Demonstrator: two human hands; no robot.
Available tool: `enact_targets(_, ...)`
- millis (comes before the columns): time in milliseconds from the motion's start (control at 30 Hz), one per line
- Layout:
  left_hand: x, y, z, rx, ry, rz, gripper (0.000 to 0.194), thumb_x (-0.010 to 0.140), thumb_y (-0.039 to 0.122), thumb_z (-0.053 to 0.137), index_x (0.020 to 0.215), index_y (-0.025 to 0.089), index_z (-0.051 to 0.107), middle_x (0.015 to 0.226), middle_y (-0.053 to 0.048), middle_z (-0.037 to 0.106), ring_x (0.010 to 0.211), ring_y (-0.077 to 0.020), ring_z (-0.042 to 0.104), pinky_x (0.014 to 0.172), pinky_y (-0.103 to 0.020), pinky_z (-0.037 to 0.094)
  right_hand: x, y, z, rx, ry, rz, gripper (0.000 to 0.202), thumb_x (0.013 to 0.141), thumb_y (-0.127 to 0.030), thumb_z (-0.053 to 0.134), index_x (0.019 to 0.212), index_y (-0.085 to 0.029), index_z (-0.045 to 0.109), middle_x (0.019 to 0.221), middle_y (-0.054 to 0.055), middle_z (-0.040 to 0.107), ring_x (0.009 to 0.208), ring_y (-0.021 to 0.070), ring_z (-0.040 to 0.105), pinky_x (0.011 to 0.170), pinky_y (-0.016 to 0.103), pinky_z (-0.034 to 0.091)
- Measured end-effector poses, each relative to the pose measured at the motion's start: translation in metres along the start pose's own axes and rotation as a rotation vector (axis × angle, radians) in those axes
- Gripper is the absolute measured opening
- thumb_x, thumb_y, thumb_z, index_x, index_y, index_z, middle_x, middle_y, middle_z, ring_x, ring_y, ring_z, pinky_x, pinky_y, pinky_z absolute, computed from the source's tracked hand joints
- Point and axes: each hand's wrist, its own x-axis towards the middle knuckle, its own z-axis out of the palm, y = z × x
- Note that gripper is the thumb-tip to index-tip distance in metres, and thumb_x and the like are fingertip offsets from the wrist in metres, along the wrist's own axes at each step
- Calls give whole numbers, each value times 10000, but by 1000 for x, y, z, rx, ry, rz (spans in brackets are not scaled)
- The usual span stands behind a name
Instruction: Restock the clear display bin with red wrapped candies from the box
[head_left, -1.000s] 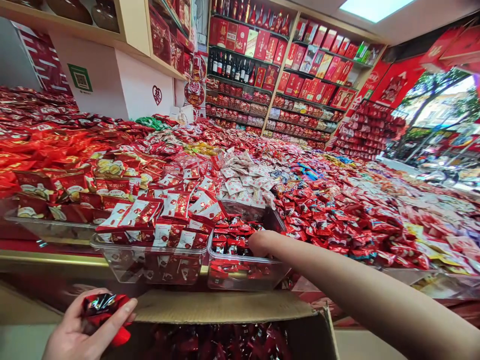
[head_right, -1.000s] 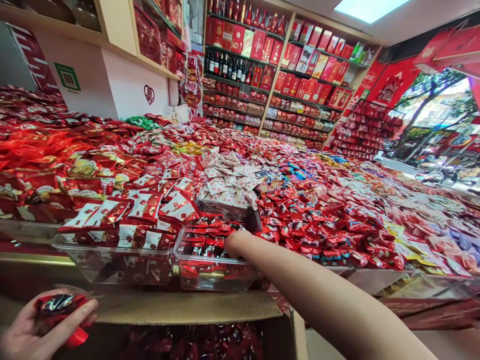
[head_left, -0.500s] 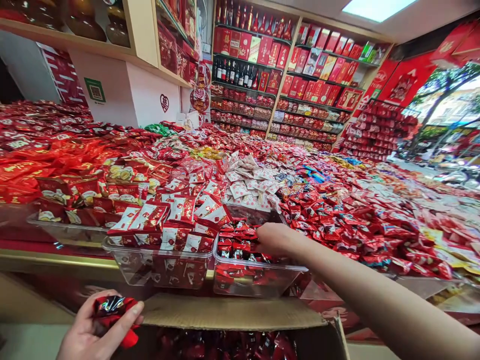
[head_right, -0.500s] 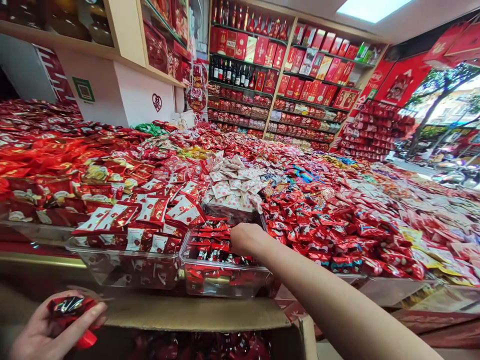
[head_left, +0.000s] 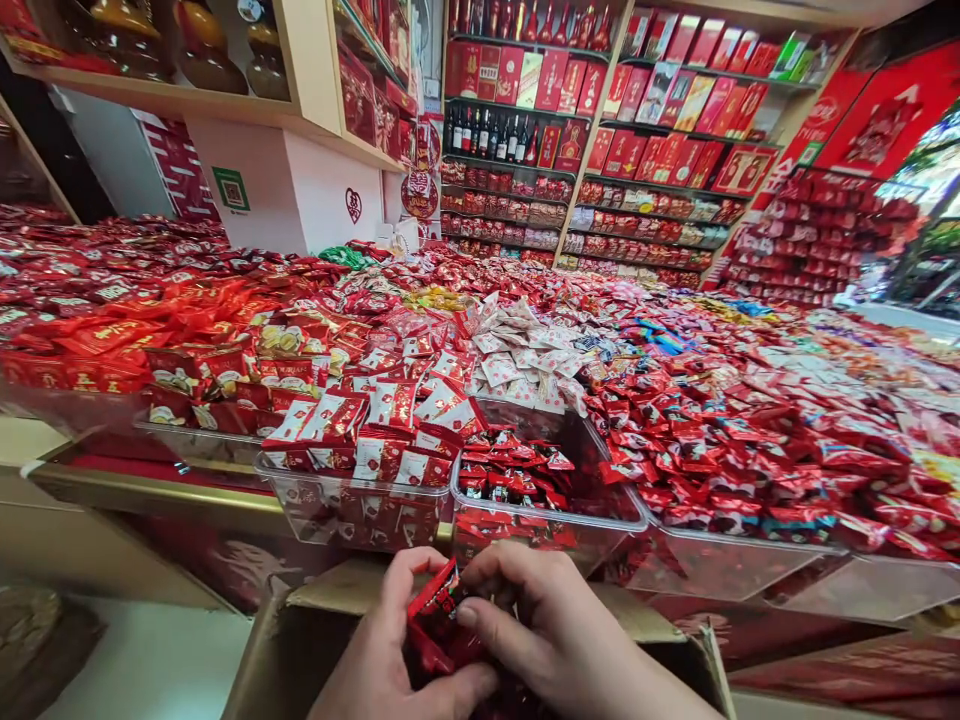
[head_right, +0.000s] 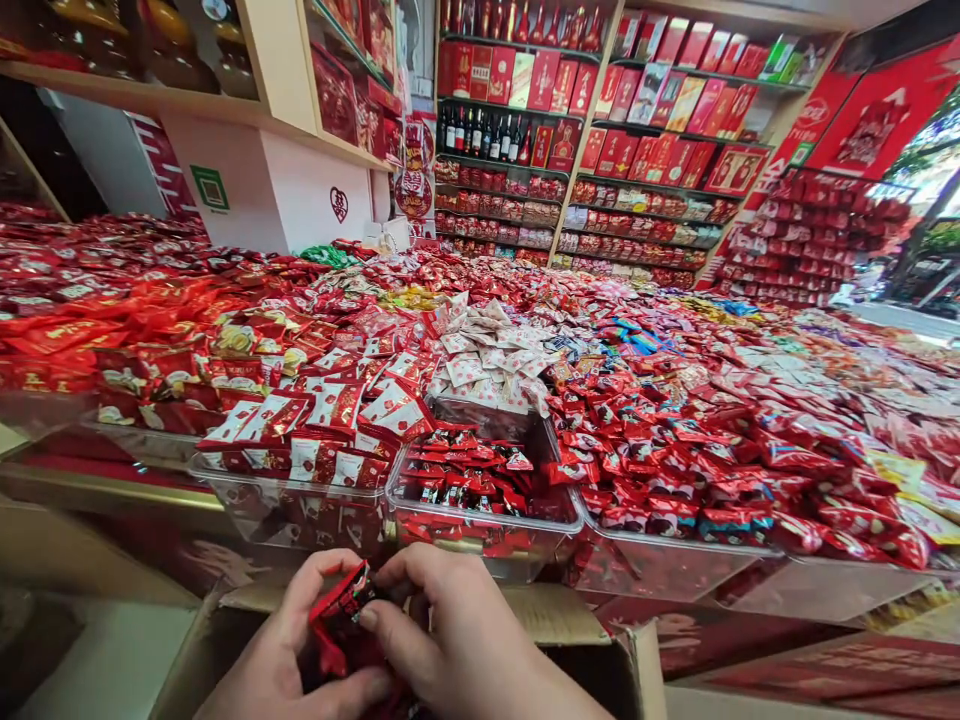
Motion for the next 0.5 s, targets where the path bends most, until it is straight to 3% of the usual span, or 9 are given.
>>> enact_targets(100, 0, -1, -4, -183, -7, -47, 428, 566, 297, 701, 939, 239, 496, 681, 57, 655, 618, -119, 598, 594, -209, 482, -2, 8, 1, 142, 48, 2, 138, 774, -287, 523, 754, -155, 558, 600, -24, 517, 527, 71, 420, 485, 178, 328)
enact_targets(200, -1, -2, -7, -194, 37, -70, 268, 587, 321, 700, 799, 212, 576, 534, 84, 582, 444, -64, 527, 439, -150, 426, -5, 16, 5, 290, 92, 17, 183, 778, -333, 531, 752, -152, 524, 609, -24, 501, 546, 73, 419, 507, 182, 343)
enact_targets(267, -2, -2, -9, -191, 52, -85, 260, 591, 341, 699, 790, 211, 593, 514, 86, 573, 395, -57, 503, 387, -145, 401, -7, 21, 10, 358, 104, 34, 197, 769, -344, 545, 743, -152, 507, 611, -24, 494, 552, 74, 418, 518, 186, 352)
enact_targets(500, 1, -10, -12, -202, -12, -103, 235, 622, 389, 692, 668, 179, 599, 475, 55, 567, 425, -56, 478, 413, -142, 375, -13, 35, 21, 212, 95, -25, 211, 765, -354, 539, 711, -151, 512, 570, -28, 477, 499, 66, 383, 467, 179, 327)
